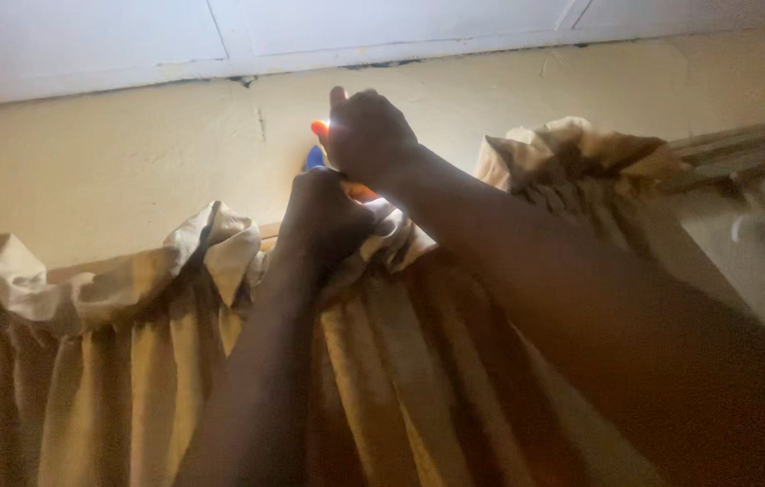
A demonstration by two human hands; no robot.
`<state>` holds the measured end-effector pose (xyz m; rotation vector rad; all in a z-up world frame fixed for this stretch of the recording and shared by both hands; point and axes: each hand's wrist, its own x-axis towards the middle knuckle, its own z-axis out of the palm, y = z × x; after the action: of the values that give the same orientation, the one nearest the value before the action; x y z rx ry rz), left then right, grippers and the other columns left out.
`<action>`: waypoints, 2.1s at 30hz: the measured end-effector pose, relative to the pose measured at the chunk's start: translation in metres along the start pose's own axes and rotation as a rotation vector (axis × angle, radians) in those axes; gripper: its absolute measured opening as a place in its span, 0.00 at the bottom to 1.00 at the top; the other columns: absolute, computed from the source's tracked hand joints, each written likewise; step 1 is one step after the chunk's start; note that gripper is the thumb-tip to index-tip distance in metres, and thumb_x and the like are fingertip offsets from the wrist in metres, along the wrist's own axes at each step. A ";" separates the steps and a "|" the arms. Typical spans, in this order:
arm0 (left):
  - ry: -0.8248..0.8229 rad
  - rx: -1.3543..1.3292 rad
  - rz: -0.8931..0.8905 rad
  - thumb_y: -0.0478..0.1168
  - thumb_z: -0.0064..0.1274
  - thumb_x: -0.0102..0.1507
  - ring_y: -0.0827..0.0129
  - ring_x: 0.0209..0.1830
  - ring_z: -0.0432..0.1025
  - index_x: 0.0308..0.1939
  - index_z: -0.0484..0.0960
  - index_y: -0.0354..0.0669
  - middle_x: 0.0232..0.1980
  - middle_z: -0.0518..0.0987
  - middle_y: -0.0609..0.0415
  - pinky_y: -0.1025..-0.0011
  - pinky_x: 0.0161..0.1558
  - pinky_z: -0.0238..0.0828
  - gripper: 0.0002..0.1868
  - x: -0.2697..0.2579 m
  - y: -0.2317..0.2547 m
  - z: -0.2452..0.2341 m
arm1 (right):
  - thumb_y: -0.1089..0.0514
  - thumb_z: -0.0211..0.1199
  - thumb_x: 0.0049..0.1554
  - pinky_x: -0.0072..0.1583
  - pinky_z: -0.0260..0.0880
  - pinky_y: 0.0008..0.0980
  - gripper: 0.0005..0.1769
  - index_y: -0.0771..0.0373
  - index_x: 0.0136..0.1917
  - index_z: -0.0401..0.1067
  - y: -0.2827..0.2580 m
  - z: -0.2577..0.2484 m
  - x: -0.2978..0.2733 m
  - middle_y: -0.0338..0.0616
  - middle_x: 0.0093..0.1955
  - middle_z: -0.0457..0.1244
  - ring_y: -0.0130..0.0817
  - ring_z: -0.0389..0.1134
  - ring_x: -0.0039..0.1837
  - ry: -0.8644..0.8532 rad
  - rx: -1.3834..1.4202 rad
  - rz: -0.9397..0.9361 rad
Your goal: The person screws a lightbulb into a wall-mounted fixture above a curtain by hand.
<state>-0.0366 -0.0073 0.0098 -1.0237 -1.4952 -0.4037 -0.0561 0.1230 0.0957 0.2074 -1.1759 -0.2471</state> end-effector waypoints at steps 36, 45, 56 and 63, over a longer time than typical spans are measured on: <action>0.105 -0.095 0.051 0.48 0.64 0.51 0.62 0.29 0.80 0.31 0.87 0.40 0.31 0.85 0.48 0.65 0.37 0.78 0.14 -0.014 0.009 -0.008 | 0.38 0.67 0.56 0.59 0.76 0.33 0.31 0.55 0.67 0.73 0.019 0.007 -0.027 0.44 0.60 0.72 0.37 0.76 0.57 -0.106 0.867 0.150; 0.125 -0.038 0.091 0.46 0.64 0.51 0.62 0.29 0.81 0.33 0.87 0.40 0.33 0.85 0.47 0.66 0.37 0.79 0.13 -0.011 0.010 -0.008 | 0.49 0.75 0.45 0.56 0.73 0.50 0.48 0.60 0.74 0.61 0.004 -0.059 -0.020 0.54 0.66 0.60 0.46 0.62 0.65 0.101 0.141 -0.368; 0.044 -0.028 0.117 0.43 0.67 0.51 0.66 0.30 0.83 0.41 0.87 0.41 0.37 0.87 0.48 0.71 0.38 0.80 0.17 -0.017 0.025 -0.015 | 0.57 0.64 0.53 0.55 0.75 0.46 0.24 0.67 0.61 0.67 -0.019 -0.068 0.015 0.63 0.64 0.55 0.61 0.55 0.70 -0.414 -0.044 -0.173; 0.098 -0.063 0.051 0.42 0.66 0.53 0.60 0.35 0.83 0.39 0.87 0.39 0.35 0.87 0.44 0.66 0.39 0.78 0.14 -0.023 0.028 -0.013 | 0.54 0.52 0.64 0.55 0.75 0.46 0.17 0.63 0.62 0.69 -0.017 -0.032 0.021 0.62 0.68 0.55 0.61 0.53 0.73 -0.400 -0.081 -0.038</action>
<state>-0.0098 -0.0098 -0.0168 -1.0743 -1.3734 -0.4608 -0.0199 0.1013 0.0978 0.1109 -1.5557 -0.3805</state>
